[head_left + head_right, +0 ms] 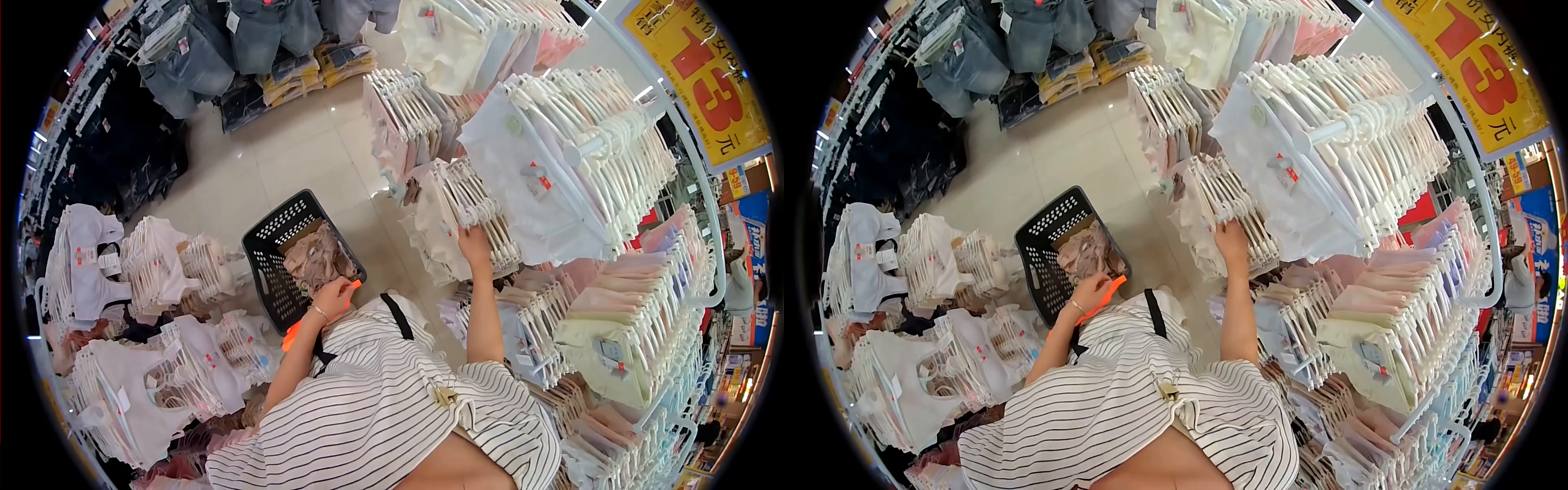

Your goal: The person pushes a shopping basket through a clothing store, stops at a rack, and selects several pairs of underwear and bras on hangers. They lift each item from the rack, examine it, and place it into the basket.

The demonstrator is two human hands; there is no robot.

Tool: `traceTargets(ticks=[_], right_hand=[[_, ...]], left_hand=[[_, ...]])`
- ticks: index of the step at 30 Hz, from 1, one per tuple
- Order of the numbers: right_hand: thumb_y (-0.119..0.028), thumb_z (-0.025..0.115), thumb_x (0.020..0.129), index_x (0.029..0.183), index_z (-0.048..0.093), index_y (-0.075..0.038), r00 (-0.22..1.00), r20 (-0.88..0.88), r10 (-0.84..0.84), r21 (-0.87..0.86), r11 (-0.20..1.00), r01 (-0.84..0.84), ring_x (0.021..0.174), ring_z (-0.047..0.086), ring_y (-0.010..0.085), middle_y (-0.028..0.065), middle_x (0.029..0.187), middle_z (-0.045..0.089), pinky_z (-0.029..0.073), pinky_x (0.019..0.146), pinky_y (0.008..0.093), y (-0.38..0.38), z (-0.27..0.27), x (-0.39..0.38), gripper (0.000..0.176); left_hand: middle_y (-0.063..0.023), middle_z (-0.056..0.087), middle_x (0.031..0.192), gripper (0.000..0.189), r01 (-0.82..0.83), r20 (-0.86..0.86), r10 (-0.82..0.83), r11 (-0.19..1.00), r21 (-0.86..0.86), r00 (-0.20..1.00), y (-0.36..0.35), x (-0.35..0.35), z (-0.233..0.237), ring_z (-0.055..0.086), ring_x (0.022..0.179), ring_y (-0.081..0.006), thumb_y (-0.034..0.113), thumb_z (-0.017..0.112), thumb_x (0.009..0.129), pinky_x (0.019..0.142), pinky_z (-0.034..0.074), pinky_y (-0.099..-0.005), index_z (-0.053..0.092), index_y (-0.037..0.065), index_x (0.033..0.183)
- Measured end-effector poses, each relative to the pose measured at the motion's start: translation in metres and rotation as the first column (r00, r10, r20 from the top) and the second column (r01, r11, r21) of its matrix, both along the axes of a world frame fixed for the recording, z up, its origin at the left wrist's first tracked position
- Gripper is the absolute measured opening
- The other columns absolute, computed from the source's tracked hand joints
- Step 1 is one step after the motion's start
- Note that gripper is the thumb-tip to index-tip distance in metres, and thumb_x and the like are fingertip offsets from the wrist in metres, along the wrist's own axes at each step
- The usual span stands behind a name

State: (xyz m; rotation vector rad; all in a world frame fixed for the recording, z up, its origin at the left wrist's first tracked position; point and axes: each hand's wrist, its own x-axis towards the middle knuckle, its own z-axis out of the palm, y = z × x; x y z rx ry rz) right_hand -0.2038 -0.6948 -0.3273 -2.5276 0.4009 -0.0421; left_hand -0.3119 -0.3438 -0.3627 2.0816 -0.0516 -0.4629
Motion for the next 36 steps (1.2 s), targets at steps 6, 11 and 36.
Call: traceTargets(ticks=[6, 11, 36], right_hand=[[-0.027, 0.05, 0.084, 0.103, 0.053, 0.005, 0.993, 0.114, 0.008, -0.025, 1.0, -0.005, 0.088, 0.053, 0.0413, 0.0249, 0.091, 0.056, 0.043, 0.075, 0.0435, 0.01, -0.003, -0.009, 0.037], [-0.024, 0.052, 0.083, 0.114, 0.042, 0.01, 0.811, 0.584, -0.035, -0.009, 0.999, 0.049, 0.104, 0.042, 0.0388, 0.0263, 0.114, 0.042, 0.037, 0.085, 0.0439, 0.036, 0.014, -0.032, 0.047], [-0.039, 0.034, 0.09, 0.107, 0.053, 0.001, 0.961, 0.276, -0.016, -0.318, 0.942, 0.107, 0.096, 0.05, 0.0422, 0.0248, 0.105, 0.055, 0.038, 0.083, 0.048, -0.046, 0.025, 0.019, 0.047]], left_hand=[[-0.0141, 0.06, 0.078, 0.024, -0.141, 0.055, 0.135, 0.981, 0.135, 0.989, 0.049, -0.041, -0.036, 0.057, 0.073, -0.0285, 0.025, 0.055, 0.083, 0.066, 0.046, -0.0356, 0.058, 0.002, 0.089], [-0.0192, 0.06, 0.076, 0.046, -0.197, -0.16, 0.268, 0.913, 0.356, 0.95, 0.063, -0.087, -0.048, 0.058, 0.074, -0.0348, 0.043, 0.041, 0.087, 0.066, 0.045, -0.0396, 0.06, 0.002, 0.081], [-0.0146, 0.061, 0.067, 0.041, -0.377, 0.175, 0.34, 0.736, 0.562, 0.924, 0.039, -0.098, -0.053, 0.06, 0.064, -0.0336, 0.039, 0.038, 0.086, 0.058, 0.045, -0.046, 0.064, 0.01, 0.075]])
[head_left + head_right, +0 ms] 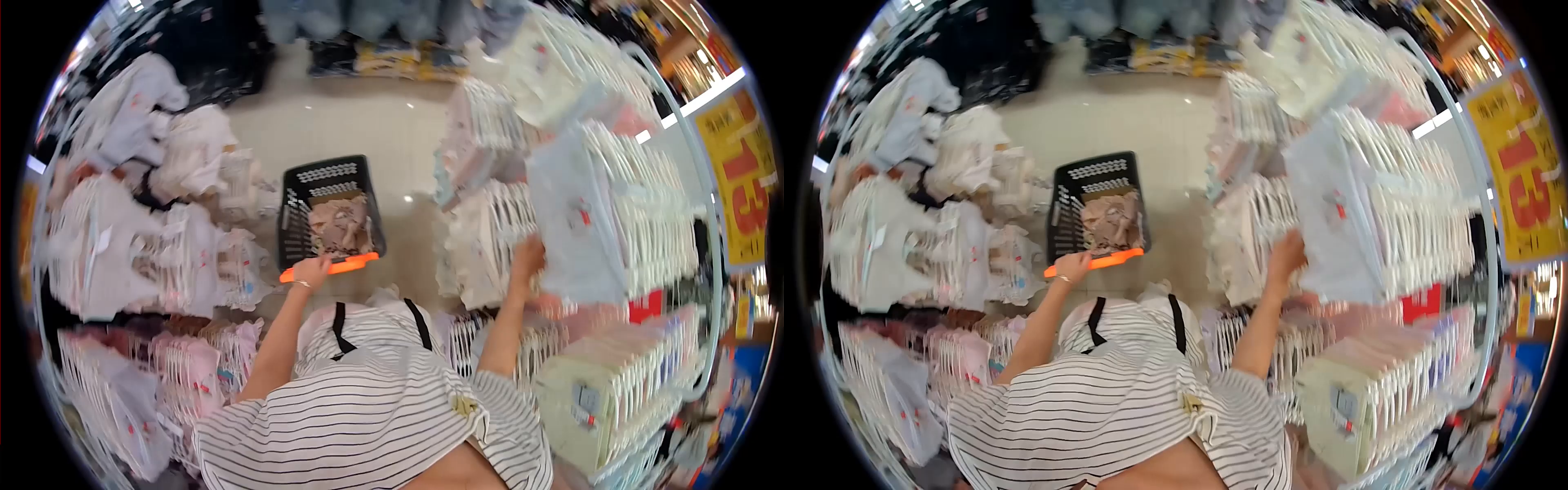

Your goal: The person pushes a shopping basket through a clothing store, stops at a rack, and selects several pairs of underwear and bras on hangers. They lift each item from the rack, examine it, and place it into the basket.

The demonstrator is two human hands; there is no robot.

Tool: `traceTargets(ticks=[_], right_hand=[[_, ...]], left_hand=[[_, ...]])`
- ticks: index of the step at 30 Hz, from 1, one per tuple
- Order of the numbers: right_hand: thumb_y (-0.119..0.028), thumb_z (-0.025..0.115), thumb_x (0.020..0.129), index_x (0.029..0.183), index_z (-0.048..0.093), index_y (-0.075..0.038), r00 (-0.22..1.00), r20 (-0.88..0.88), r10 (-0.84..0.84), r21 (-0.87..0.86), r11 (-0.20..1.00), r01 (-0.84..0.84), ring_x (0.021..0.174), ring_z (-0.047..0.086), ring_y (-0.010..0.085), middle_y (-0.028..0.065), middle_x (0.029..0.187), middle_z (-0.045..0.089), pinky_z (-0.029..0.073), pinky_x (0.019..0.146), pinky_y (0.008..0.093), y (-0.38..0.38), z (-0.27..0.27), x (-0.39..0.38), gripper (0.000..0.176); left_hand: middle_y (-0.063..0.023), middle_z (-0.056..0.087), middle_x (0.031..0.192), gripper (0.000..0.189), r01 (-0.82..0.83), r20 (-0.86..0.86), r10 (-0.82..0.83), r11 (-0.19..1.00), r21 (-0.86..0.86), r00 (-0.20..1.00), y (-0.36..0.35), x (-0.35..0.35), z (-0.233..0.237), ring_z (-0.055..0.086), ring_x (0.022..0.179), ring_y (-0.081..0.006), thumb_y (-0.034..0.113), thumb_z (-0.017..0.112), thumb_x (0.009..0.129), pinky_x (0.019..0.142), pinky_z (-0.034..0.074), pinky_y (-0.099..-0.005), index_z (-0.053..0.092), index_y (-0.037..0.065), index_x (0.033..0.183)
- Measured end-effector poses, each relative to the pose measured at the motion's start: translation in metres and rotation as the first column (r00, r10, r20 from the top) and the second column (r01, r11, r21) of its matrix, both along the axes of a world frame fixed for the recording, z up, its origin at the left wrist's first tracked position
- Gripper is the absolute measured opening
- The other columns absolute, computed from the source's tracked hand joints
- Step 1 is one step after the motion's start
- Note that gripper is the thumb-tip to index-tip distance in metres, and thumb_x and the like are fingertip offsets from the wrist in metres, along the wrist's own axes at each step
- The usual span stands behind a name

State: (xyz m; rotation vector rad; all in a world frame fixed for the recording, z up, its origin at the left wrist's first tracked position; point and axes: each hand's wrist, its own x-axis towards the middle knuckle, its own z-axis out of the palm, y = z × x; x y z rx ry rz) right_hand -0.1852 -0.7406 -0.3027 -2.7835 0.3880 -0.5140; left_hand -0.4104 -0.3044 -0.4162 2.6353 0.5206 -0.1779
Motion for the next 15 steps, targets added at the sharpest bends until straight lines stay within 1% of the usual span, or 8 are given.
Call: traceTargets(ticks=[1, 2, 4, 5, 6, 9, 12, 15], right_hand=[[-0.034, 0.034, 0.091, 0.108, 0.054, -0.001, 0.996, -0.07, -0.06, 0.1, 0.993, 0.067, 0.104, 0.048, 0.0397, 0.0225, 0.112, 0.052, 0.035, 0.088, 0.0484, 0.009, 0.003, -0.012, 0.042], [-0.02, 0.04, 0.089, 0.101, 0.056, 0.001, 0.94, 0.25, 0.232, -0.562, 0.826, -0.054, 0.096, 0.051, 0.0386, 0.0225, 0.105, 0.055, 0.037, 0.084, 0.0476, -0.049, -0.106, 0.004, 0.029], [-0.014, 0.045, 0.084, 0.12, 0.042, 0.006, 0.919, 0.332, 0.214, -0.022, 0.975, -0.219, 0.116, 0.037, 0.04, 0.025, 0.126, 0.04, 0.026, 0.099, 0.0471, 0.046, -0.001, -0.078, 0.042], [-0.014, 0.045, 0.083, 0.122, 0.039, 0.007, 0.928, 0.275, 0.252, -0.089, 0.968, -0.237, 0.115, 0.036, 0.0405, 0.0259, 0.125, 0.039, 0.026, 0.098, 0.0481, 0.049, -0.018, -0.087, 0.045], [-0.014, 0.046, 0.081, 0.123, 0.039, 0.006, 0.916, 0.296, 0.271, -0.06, 0.962, -0.265, 0.116, 0.034, 0.0405, 0.0257, 0.123, 0.04, 0.025, 0.098, 0.0484, 0.069, -0.028, -0.105, 0.047], [-0.011, 0.052, 0.075, 0.12, 0.039, 0.004, 0.803, 0.084, 0.591, 0.124, 0.793, -0.596, 0.116, 0.033, 0.0395, 0.0242, 0.124, 0.039, 0.023, 0.099, 0.0467, 0.115, -0.056, -0.153, 0.05], [-0.012, 0.055, 0.073, 0.121, 0.038, 0.004, 0.472, -0.004, 0.881, 0.346, 0.445, -0.826, 0.117, 0.033, 0.0386, 0.0244, 0.126, 0.036, 0.022, 0.1, 0.045, 0.147, -0.091, -0.181, 0.054], [-0.012, 0.062, 0.068, 0.127, 0.032, 0.003, 0.237, -0.084, 0.968, 0.241, 0.25, -0.938, 0.118, 0.032, 0.037, 0.0216, 0.127, 0.036, 0.023, 0.1, 0.0448, 0.174, -0.092, -0.212, 0.068]], left_hand=[[-0.0135, 0.062, 0.068, 0.04, -0.003, -0.022, 0.003, 1.0, 0.004, 1.0, 0.001, -0.002, -0.003, 0.061, 0.065, -0.0326, 0.039, 0.037, 0.086, 0.058, 0.046, -0.0465, 0.064, 0.011, 0.077], [-0.0124, 0.063, 0.07, 0.039, 0.014, -0.045, -0.013, 0.999, 0.031, 0.999, -0.001, -0.003, 0.0, 0.062, 0.066, -0.0315, 0.039, 0.035, 0.086, 0.058, 0.046, -0.0472, 0.064, 0.013, 0.08], [-0.0102, 0.064, 0.076, 0.038, 0.077, -0.149, -0.068, 0.995, 0.056, 0.987, -0.004, -0.005, 0.008, 0.063, 0.07, -0.0297, 0.038, 0.031, 0.088, 0.061, 0.047, -0.047, 0.062, 0.017, 0.085], [-0.0108, 0.063, 0.07, 0.04, 0.116, 0.001, -0.116, 0.987, 0.11, 0.993, -0.005, -0.009, -0.009, 0.062, 0.063, -0.0304, 0.034, 0.034, 0.087, 0.053, 0.045, -0.0472, 0.062, 0.009, 0.074], [-0.0101, 0.064, 0.071, 0.04, 0.071, 0.015, -0.072, 0.994, 0.083, 0.997, -0.008, -0.01, -0.014, 0.062, 0.064, -0.03, 0.033, 0.034, 0.087, 0.054, 0.046, -0.0468, 0.062, 0.009, 0.074], [-0.0084, 0.064, 0.071, 0.04, 0.051, 0.007, -0.051, 0.997, 0.061, 0.999, -0.02, -0.019, -0.003, 0.062, 0.065, -0.0288, 0.034, 0.033, 0.088, 0.056, 0.047, -0.0449, 0.063, 0.011, 0.074], [-0.0087, 0.063, 0.069, 0.04, 0.026, 0.013, -0.027, 0.996, 0.081, 1.0, -0.039, -0.041, 0.015, 0.061, 0.064, -0.0281, 0.035, 0.034, 0.087, 0.057, 0.047, -0.0426, 0.063, 0.012, 0.074], [-0.0083, 0.063, 0.066, 0.04, 0.014, 0.044, -0.018, 0.996, 0.089, 0.999, -0.061, -0.062, 0.008, 0.061, 0.061, -0.0267, 0.035, 0.034, 0.087, 0.057, 0.046, -0.0419, 0.062, 0.012, 0.072]])
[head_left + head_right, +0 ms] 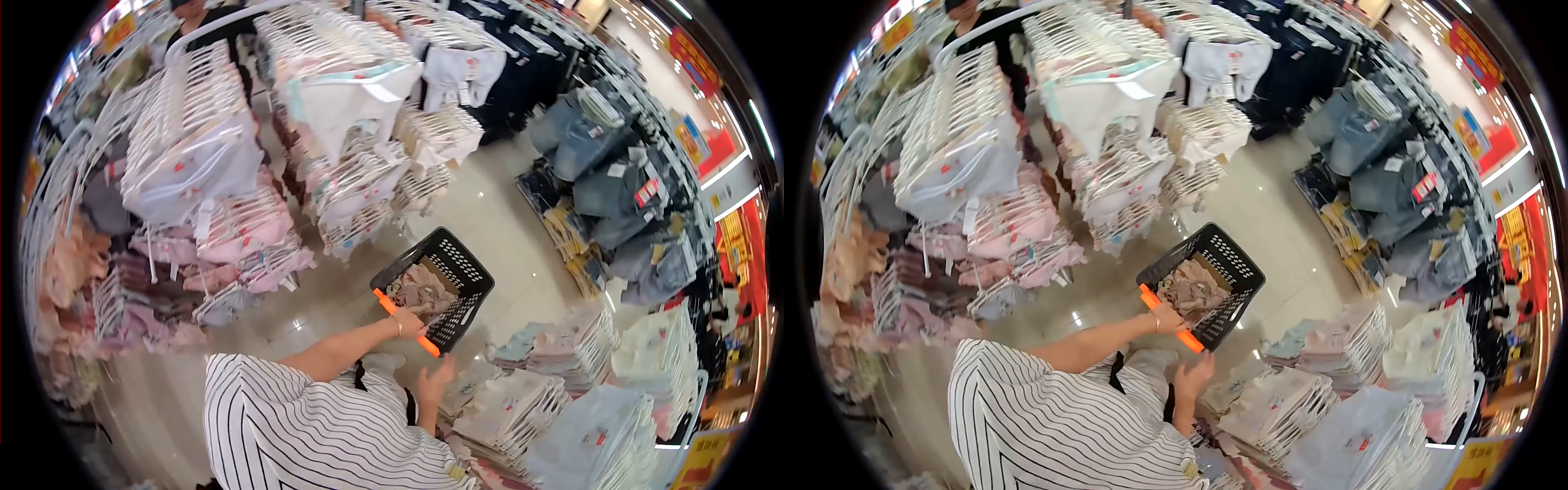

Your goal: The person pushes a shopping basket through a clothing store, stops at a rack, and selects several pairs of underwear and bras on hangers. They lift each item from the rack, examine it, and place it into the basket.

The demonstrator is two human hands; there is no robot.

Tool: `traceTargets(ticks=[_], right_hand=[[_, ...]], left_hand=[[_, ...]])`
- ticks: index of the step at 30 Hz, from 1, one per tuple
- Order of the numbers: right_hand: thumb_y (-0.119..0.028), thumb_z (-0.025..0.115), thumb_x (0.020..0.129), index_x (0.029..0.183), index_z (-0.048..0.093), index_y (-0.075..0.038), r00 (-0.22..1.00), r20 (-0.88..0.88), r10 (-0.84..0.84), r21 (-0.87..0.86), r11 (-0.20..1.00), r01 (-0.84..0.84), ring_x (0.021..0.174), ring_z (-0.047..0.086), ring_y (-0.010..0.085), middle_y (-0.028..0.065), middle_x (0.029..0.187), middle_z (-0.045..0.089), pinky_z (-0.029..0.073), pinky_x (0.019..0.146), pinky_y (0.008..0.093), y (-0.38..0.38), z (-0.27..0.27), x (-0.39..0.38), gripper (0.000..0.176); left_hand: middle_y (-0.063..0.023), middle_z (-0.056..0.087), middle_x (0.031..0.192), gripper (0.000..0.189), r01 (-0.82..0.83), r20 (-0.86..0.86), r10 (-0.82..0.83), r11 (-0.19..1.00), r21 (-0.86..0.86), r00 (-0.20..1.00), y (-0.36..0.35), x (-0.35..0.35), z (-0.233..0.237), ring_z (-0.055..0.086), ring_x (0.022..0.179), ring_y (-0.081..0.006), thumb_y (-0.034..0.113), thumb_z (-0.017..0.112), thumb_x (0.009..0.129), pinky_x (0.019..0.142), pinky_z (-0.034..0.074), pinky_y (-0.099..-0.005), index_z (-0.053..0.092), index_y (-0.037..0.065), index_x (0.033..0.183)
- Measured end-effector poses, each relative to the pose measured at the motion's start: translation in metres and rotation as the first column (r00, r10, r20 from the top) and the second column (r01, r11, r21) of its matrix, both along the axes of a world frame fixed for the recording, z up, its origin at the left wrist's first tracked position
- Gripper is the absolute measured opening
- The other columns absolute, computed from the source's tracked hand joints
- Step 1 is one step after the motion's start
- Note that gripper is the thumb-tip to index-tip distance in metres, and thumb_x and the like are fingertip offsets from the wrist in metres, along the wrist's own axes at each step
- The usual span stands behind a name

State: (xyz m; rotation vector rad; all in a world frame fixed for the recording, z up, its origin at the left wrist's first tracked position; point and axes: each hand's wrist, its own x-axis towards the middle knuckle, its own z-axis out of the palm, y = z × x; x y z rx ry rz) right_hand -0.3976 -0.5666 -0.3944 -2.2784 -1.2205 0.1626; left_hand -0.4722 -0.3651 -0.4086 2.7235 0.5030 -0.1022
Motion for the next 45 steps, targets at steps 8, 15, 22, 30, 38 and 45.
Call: traceTargets(ticks=[8, 15, 22, 30, 38, 45], right_hand=[[-0.018, 0.061, 0.074, 0.096, 0.053, 0.0, 0.917, -0.32, 0.239, -0.402, 0.842, -0.36, 0.083, 0.057, 0.0344, 0.0207, 0.089, 0.058, 0.044, 0.076, 0.0403, 0.015, -0.013, -0.03, 0.03], [-0.023, 0.063, 0.077, 0.093, 0.053, 0.0, 0.582, -0.598, 0.551, -0.178, 0.617, -0.767, 0.075, 0.058, 0.0301, 0.0172, 0.08, 0.059, 0.045, 0.069, 0.0356, -0.011, -0.044, -0.041, 0.03], [-0.015, 0.063, 0.076, 0.097, 0.053, -0.002, 0.295, -0.768, 0.569, -0.068, 0.386, -0.92, 0.079, 0.056, 0.0218, 0.0105, 0.086, 0.058, 0.044, 0.073, 0.0305, -0.029, -0.054, -0.055, 0.027], [-0.015, 0.06, 0.076, 0.096, 0.058, -0.004, 0.3, -0.811, 0.502, -0.137, 0.335, -0.932, 0.083, 0.06, 0.0237, 0.0133, 0.089, 0.061, 0.046, 0.074, 0.0316, -0.044, -0.043, -0.057, 0.023], [-0.015, 0.062, 0.067, 0.09, 0.058, -0.001, 0.702, -0.422, 0.574, -0.186, 0.703, -0.687, 0.079, 0.058, 0.0359, 0.0189, 0.084, 0.061, 0.046, 0.066, 0.0389, -0.079, -0.036, -0.094, 0.027], [-0.004, 0.057, 0.062, 0.09, 0.058, -0.003, 0.754, -0.403, 0.518, -0.274, 0.718, -0.64, 0.081, 0.056, 0.0351, 0.0161, 0.091, 0.059, 0.045, 0.072, 0.0381, -0.132, -0.013, -0.157, 0.027]], left_hand=[[-0.0073, 0.062, 0.063, 0.041, -0.119, -0.074, 0.109, 0.983, -0.14, 0.991, -0.055, -0.068, 0.005, 0.06, 0.062, -0.0248, 0.034, 0.035, 0.084, 0.059, 0.047, -0.0389, 0.063, 0.01, 0.066], [-0.0066, 0.061, 0.062, 0.036, -0.211, -0.129, 0.195, 0.97, -0.125, 0.972, -0.102, -0.123, 0.018, 0.059, 0.059, -0.0258, 0.033, 0.04, 0.08, 0.054, 0.045, -0.0404, 0.062, 0.012, 0.062], [-0.0063, 0.06, 0.057, 0.031, -0.36, 0.026, 0.362, 0.931, -0.069, 0.932, -0.152, -0.147, -0.011, 0.057, 0.051, -0.0262, 0.031, 0.044, 0.075, 0.052, 0.044, -0.039, 0.061, 0.012, 0.056], [-0.0088, 0.059, 0.057, 0.04, -0.435, 0.051, 0.446, 0.889, -0.144, 0.894, -0.185, -0.159, 0.001, 0.057, 0.054, -0.0277, 0.034, 0.041, 0.081, 0.056, 0.044, -0.038, 0.059, 0.009, 0.056], [-0.0083, 0.06, 0.065, 0.036, -0.196, 0.051, 0.208, 0.966, -0.171, 0.977, -0.188, -0.184, -0.012, 0.058, 0.064, -0.0265, 0.04, 0.042, 0.084, 0.058, 0.041, -0.0392, 0.06, 0.011, 0.07], [-0.0085, 0.054, 0.085, 0.033, 0.024, 0.256, 0.002, 0.995, -0.1, 0.967, -0.225, -0.262, -0.004, 0.05, 0.083, -0.0253, 0.032, 0.052, 0.078, 0.074, 0.038, -0.0374, 0.054, 0.004, 0.096]])
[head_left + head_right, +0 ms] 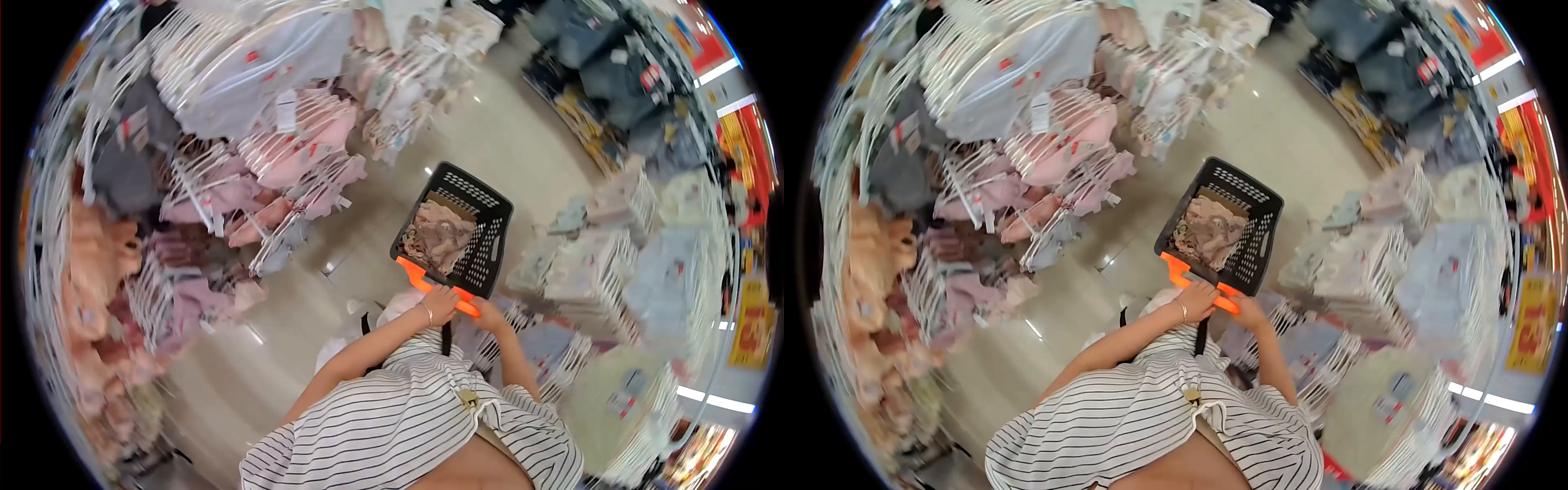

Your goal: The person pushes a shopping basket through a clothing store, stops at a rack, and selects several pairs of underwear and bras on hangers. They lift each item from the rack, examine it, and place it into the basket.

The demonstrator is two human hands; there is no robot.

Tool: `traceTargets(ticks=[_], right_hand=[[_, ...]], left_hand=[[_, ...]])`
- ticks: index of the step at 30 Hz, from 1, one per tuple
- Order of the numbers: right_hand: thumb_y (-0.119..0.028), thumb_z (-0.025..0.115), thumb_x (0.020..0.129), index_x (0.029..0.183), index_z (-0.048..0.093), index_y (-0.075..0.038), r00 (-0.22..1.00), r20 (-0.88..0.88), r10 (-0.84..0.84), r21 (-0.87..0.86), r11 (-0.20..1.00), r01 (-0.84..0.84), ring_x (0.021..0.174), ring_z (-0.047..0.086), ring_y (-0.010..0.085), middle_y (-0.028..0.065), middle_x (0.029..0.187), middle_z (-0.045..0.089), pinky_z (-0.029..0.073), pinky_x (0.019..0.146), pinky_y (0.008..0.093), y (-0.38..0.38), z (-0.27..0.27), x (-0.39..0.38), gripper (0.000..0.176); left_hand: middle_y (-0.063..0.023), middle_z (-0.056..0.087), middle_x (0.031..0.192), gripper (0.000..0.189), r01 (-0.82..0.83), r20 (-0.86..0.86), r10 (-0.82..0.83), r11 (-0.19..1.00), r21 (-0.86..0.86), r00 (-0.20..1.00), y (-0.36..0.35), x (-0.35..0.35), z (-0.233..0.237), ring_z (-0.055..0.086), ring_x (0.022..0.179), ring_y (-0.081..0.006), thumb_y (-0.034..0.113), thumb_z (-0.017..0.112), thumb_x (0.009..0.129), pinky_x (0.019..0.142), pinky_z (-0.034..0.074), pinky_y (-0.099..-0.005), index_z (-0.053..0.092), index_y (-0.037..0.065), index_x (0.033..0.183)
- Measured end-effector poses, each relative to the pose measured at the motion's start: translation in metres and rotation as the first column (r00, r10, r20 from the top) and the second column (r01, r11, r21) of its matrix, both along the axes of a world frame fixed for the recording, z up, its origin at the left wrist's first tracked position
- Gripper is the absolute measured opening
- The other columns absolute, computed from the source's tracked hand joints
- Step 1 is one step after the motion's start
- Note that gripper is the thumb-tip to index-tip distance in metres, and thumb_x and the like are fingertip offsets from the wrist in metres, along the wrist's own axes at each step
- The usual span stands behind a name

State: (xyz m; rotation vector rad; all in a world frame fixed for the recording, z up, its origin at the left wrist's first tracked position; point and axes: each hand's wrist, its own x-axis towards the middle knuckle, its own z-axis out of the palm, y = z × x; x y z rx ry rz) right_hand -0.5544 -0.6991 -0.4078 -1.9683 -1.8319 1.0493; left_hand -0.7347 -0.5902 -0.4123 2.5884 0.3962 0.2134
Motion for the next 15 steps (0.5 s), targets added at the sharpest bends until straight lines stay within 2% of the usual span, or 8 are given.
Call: traceTargets(ticks=[1, 5, 6, 9, 10, 13, 14, 15], right_hand=[[-0.004, 0.058, 0.062, 0.091, 0.058, -0.004, 1.0, 0.008, 0.004, -0.022, 1.0, -0.004, 0.083, 0.055, 0.0349, 0.0154, 0.093, 0.058, 0.045, 0.074, 0.0385, -0.004, 0.011, -0.009, 0.029], [-0.005, 0.059, 0.062, 0.091, 0.061, -0.007, 0.994, 0.105, -0.021, 0.027, 0.999, 0.019, 0.099, 0.05, 0.0327, 0.0091, 0.102, 0.058, 0.04, 0.085, 0.0397, -0.045, 0.017, -0.016, 0.029], [-0.006, 0.059, 0.062, 0.09, 0.061, -0.007, 0.994, 0.091, -0.061, 0.018, 0.998, 0.059, 0.102, 0.049, 0.032, 0.0078, 0.104, 0.058, 0.038, 0.088, 0.0399, -0.061, 0.011, -0.01, 0.027], [-0.008, 0.059, 0.064, 0.089, 0.063, -0.009, 0.986, 0.104, -0.132, 0.022, 0.991, 0.13, 0.105, 0.047, 0.0305, 0.0049, 0.107, 0.058, 0.036, 0.092, 0.0394, -0.084, 0.0, 0.015, 0.025], [-0.009, 0.06, 0.065, 0.088, 0.064, -0.01, 0.982, 0.108, -0.153, 0.036, 0.988, 0.15, 0.104, 0.048, 0.0301, 0.0041, 0.107, 0.058, 0.037, 0.092, 0.039, -0.084, -0.004, 0.018, 0.024], [-0.009, 0.061, 0.064, 0.091, 0.065, -0.017, 0.977, 0.154, -0.149, -0.16, 0.972, 0.173, 0.111, 0.043, 0.03, 0.0041, 0.118, 0.052, 0.034, 0.095, 0.0387, -0.082, -0.003, 0.041, 0.029], [-0.008, 0.062, 0.062, 0.09, 0.066, -0.019, 0.963, 0.206, -0.174, -0.127, 0.971, 0.202, 0.112, 0.042, 0.0313, 0.005, 0.121, 0.05, 0.034, 0.095, 0.0397, -0.08, 0.003, 0.044, 0.03], [-0.007, 0.064, 0.06, 0.09, 0.066, -0.02, 0.946, 0.261, -0.193, -0.094, 0.97, 0.224, 0.113, 0.041, 0.0326, 0.0058, 0.123, 0.048, 0.034, 0.094, 0.0408, -0.077, 0.011, 0.05, 0.032]], left_hand=[[-0.0085, 0.054, 0.086, 0.034, 0.029, 0.051, -0.029, 1.0, -0.002, 0.998, -0.004, -0.013, 0.011, 0.05, 0.084, -0.0255, 0.03, 0.053, 0.078, 0.075, 0.038, -0.0373, 0.053, 0.004, 0.099], [-0.012, 0.055, 0.094, 0.037, 0.124, -0.254, -0.177, 0.97, -0.21, 0.951, -0.004, -0.035, 0.035, 0.053, 0.09, -0.0284, 0.031, 0.054, 0.077, 0.079, 0.039, -0.0379, 0.051, 0.007, 0.106], [-0.0099, 0.058, 0.098, 0.037, 0.09, -0.271, -0.141, 0.977, -0.194, 0.952, -0.002, -0.043, 0.015, 0.055, 0.093, -0.0293, 0.033, 0.053, 0.079, 0.082, 0.039, -0.0423, 0.053, 0.01, 0.108], [-0.0062, 0.057, 0.108, 0.037, 0.149, -0.408, -0.344, 0.886, -0.439, 0.846, 0.034, -0.058, 0.005, 0.056, 0.096, -0.0245, 0.034, 0.049, 0.08, 0.084, 0.034, -0.0502, 0.053, 0.01, 0.109], [-0.0058, 0.053, 0.117, 0.043, 0.072, -0.371, -0.422, 0.735, -0.674, 0.828, 0.039, -0.059, 0.003, 0.054, 0.102, -0.0236, 0.033, 0.048, 0.082, 0.092, 0.028, -0.0551, 0.05, 0.008, 0.116], [-0.0086, 0.051, 0.119, 0.046, 0.241, -0.151, -0.387, 0.787, -0.568, 0.909, 0.02, -0.068, -0.015, 0.048, 0.111, -0.0226, 0.031, 0.047, 0.083, 0.096, 0.025, -0.0522, 0.044, 0.008, 0.123], [-0.0109, 0.048, 0.124, 0.051, 0.297, -0.308, -0.527, 0.774, -0.559, 0.792, 0.025, -0.05, 0.006, 0.041, 0.118, -0.0224, 0.031, 0.047, 0.082, 0.099, 0.021, -0.0532, 0.04, 0.005, 0.126], [-0.0115, 0.046, 0.126, 0.053, 0.39, -0.303, -0.572, 0.779, -0.491, 0.762, 0.02, -0.039, 0.004, 0.039, 0.12, -0.0231, 0.031, 0.047, 0.082, 0.099, 0.019, -0.053, 0.039, 0.004, 0.127]])
